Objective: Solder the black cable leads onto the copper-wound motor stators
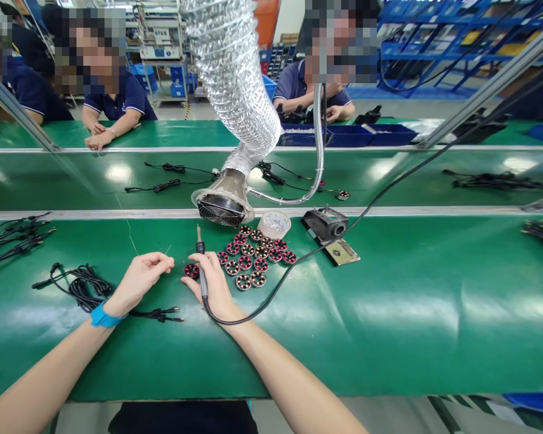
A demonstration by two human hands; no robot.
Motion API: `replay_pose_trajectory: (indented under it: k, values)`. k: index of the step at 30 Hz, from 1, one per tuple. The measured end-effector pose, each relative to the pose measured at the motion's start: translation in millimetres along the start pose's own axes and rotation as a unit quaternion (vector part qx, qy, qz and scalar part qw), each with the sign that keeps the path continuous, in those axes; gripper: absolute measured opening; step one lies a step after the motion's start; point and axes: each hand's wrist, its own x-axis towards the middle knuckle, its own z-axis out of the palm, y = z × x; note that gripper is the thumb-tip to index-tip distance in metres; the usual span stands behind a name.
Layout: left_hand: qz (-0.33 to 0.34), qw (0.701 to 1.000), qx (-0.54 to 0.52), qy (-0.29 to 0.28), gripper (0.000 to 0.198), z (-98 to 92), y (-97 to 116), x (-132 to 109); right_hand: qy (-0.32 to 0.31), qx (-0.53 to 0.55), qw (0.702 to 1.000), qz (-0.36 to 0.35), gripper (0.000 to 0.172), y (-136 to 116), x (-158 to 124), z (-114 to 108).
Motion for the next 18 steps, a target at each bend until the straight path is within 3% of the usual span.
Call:
replay_pose_trajectory:
  k: [4, 10, 18]
  values:
    - [0.007, 0.998, 0.036, -0.046, 0.034, 9.0, -7.5, -0.5, 0.003, -0.01, 1.0, -0.02, 0.046, -1.1, -1.0, 0.7]
    - [0.052, 0.992, 0.114, 0.0, 0.024, 16.3, -3.3, -6.5, -0.005, -0.052, 0.998, -0.046, 0.044, -6.4, -1.2, 0.7]
    - [0.049, 0.989, 0.141, -0.007, 0.026, 11.9, -2.1, -9.4, 0.005, -0.064, 0.997, -0.042, 0.048, -6.9, -0.3, -1.3]
